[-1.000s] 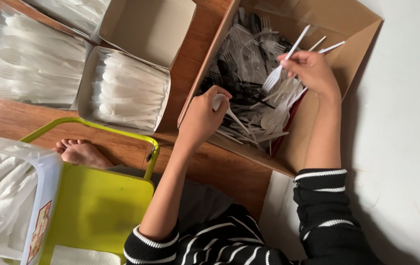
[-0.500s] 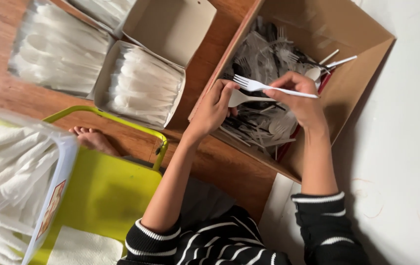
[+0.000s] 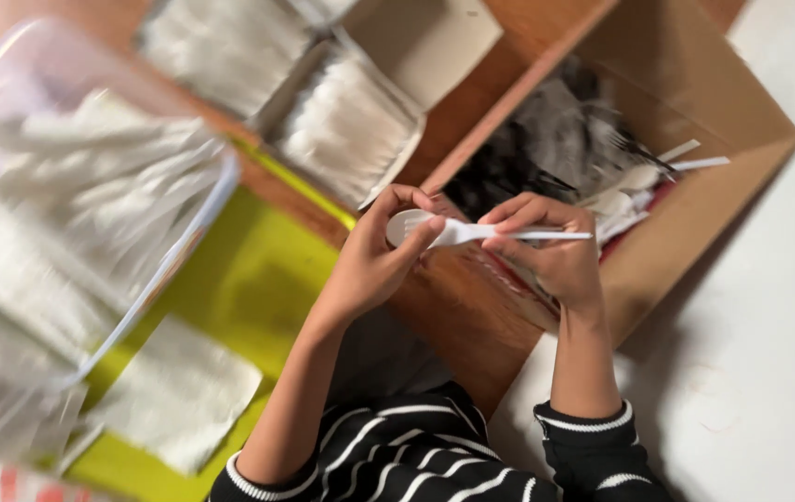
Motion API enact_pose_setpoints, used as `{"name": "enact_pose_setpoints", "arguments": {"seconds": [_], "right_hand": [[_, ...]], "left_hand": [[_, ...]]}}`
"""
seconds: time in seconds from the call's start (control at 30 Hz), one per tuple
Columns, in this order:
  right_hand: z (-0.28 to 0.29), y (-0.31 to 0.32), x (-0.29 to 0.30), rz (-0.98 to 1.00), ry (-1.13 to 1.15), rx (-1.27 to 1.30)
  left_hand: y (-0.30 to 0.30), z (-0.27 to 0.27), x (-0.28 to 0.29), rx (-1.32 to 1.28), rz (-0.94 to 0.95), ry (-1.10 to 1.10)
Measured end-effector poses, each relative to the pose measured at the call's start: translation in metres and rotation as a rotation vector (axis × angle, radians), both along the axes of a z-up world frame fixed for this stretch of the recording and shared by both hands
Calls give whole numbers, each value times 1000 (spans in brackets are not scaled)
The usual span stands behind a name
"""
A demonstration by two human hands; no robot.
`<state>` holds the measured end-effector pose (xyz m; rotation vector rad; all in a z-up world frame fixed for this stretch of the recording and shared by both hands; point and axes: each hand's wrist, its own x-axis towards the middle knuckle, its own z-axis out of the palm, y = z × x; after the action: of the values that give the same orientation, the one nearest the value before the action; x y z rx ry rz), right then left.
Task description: Wrapping plastic spoons and forks in paper napkins and organizing them into storage containers.
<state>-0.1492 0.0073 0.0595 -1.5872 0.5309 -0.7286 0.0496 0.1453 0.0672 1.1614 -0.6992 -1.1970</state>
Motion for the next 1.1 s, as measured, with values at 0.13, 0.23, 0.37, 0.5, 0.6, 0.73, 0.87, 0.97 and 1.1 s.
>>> {"name": "enact_pose_setpoints", "arguments": {"seconds": [0.13,0.23,0.37,0.5,0.6,0.73,0.87,0.97,1.1], "right_hand": [[8,30,29,185,-57,62],[-9,30,31,193,-163,112],[68,87,72,219,-31,-404],[93,139,106,469,62,-1025],[86,168,126,603,35,-1159],[66,201,135,655,35,-1111],[47,229,142,680,14,-1054],[36,243,148,683,32,-1024],[14,249,158,643,90,-890]], "left_hand": [[64,10,13,44,140,-109],[120,20,25,114,260,-121],[184,50,33,192,370,-206],[233,56,27,210,416,-189],[261,55,27,179,452,-147],[293,48,25,128,544,-83],[318,34,22,170,596,-72],[334,27,19,157,641,-40],[351,29,16,227,770,-271]]}}
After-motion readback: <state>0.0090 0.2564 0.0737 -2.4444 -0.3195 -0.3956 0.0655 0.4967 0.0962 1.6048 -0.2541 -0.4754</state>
